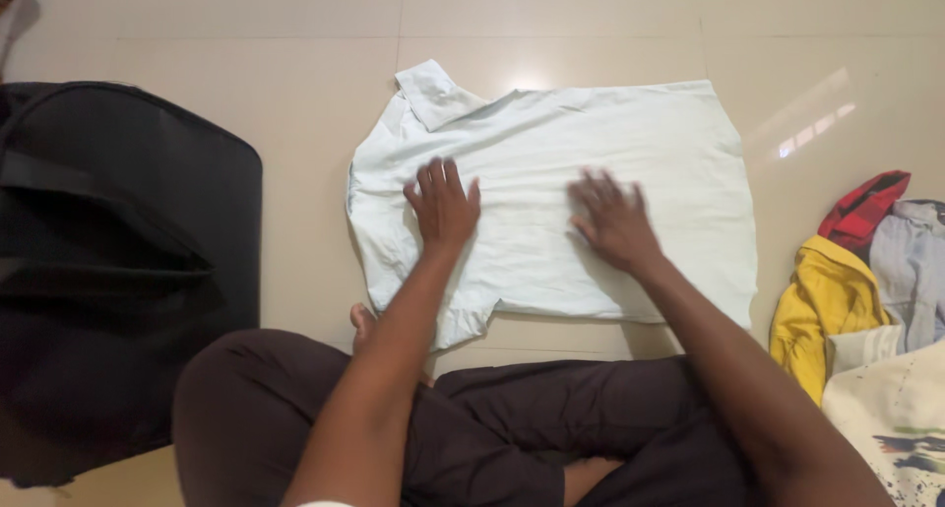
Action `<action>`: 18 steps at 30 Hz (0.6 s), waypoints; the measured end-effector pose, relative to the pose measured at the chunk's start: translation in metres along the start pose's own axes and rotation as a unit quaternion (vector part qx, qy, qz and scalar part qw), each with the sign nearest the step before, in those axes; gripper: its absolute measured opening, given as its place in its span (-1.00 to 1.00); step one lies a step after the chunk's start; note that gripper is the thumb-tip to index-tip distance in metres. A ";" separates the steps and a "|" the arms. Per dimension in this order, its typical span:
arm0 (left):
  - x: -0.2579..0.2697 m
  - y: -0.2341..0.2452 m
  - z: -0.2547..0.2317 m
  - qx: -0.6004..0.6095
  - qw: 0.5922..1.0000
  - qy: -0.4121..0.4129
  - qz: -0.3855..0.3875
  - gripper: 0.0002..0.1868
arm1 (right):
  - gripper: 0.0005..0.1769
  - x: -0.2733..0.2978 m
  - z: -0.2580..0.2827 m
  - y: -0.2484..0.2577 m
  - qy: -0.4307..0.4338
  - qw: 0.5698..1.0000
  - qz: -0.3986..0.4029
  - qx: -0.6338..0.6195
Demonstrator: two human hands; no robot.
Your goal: The person buttons a shirt by hand while sitting on the floor and then folds the garment.
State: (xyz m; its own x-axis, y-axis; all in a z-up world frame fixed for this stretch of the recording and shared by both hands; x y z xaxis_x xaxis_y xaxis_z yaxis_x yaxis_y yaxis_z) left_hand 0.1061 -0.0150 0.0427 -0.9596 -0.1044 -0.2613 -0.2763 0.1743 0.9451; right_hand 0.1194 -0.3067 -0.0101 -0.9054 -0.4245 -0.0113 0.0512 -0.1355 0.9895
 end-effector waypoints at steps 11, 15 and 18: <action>-0.172 -0.100 0.022 -0.261 0.950 -0.162 0.054 -0.76 | -0.25 0.005 0.026 0.028 0.023 0.999 0.030 -0.027; -0.248 -0.063 0.012 0.016 0.999 -0.040 0.007 -0.54 | -0.25 0.006 0.024 0.027 0.026 0.999 0.026 -0.031; -0.274 -0.003 -0.015 0.068 0.989 -0.110 -0.069 -0.40 | -0.25 0.007 0.023 0.029 0.034 0.999 0.004 -0.029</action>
State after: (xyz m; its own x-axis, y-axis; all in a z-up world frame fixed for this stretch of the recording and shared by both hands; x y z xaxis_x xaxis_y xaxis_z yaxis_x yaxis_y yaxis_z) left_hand 0.3703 -0.0015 0.1144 -0.8960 0.0772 -0.4374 -0.3964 0.3052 0.8659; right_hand 0.1043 -0.2929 0.0219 -0.8745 -0.4847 -0.0148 0.0850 -0.1832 0.9794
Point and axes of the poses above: each hand's wrist, its own x-axis away from the middle knuckle, its own y-axis out of the back of the hand, z = x × y, the point moved 7 cm from there along -x, towards the middle knuckle, and after that the axes turned 4 degrees about -y, right-handed, at the moved point
